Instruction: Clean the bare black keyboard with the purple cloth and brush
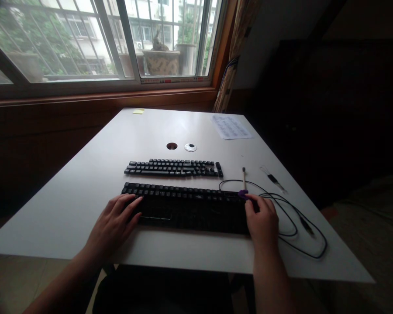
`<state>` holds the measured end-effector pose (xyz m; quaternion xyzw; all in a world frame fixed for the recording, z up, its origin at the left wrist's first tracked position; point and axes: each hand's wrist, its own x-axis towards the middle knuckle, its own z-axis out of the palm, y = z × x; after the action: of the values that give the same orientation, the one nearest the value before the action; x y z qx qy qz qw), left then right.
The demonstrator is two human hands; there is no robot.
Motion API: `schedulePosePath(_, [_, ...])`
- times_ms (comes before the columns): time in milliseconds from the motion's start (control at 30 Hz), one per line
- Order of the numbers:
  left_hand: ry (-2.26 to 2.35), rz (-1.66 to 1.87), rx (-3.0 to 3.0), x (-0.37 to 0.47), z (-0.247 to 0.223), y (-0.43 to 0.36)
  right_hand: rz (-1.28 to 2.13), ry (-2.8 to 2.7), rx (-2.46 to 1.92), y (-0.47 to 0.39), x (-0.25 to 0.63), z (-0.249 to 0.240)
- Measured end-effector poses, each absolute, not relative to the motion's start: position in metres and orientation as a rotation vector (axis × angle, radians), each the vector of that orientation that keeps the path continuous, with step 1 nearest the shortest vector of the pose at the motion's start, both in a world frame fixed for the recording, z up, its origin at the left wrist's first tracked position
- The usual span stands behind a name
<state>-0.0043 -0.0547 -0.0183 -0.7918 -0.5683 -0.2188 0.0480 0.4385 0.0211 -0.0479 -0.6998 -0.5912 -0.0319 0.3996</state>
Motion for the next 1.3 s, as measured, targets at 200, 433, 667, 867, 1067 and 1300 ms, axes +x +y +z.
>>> schedulePosePath(200, [-1.661, -0.571, -2.449, -0.008, -0.015, -0.05, -0.085, -1.493, -1.793, 0.021, 0.439, -0.048])
schedulePosePath(433, [-1.625, -0.605, -2.474, -0.008, -0.011, -0.046, -0.074, -1.498, -1.784, 0.022, 0.44, -0.049])
schedulePosePath(667, [-1.667, -0.665, -2.5, -0.007, -0.01, -0.046, -0.077, -1.49, -1.792, 0.022, 0.439, -0.049])
schedulePosePath(867, [-1.715, -0.739, -2.462, -0.005, -0.007, -0.045, -0.054, -1.486, -1.788, 0.021, 0.438, -0.047])
schedulePosePath(1067, [-1.689, -0.731, -2.482, -0.005, -0.006, -0.043, -0.051, -1.478, -1.789, 0.021, 0.437, -0.046])
schedulePosePath(1300, [-1.684, -0.727, -2.48, -0.005, -0.007, -0.042, -0.059, -1.495, -1.775, 0.022, 0.439, -0.047])
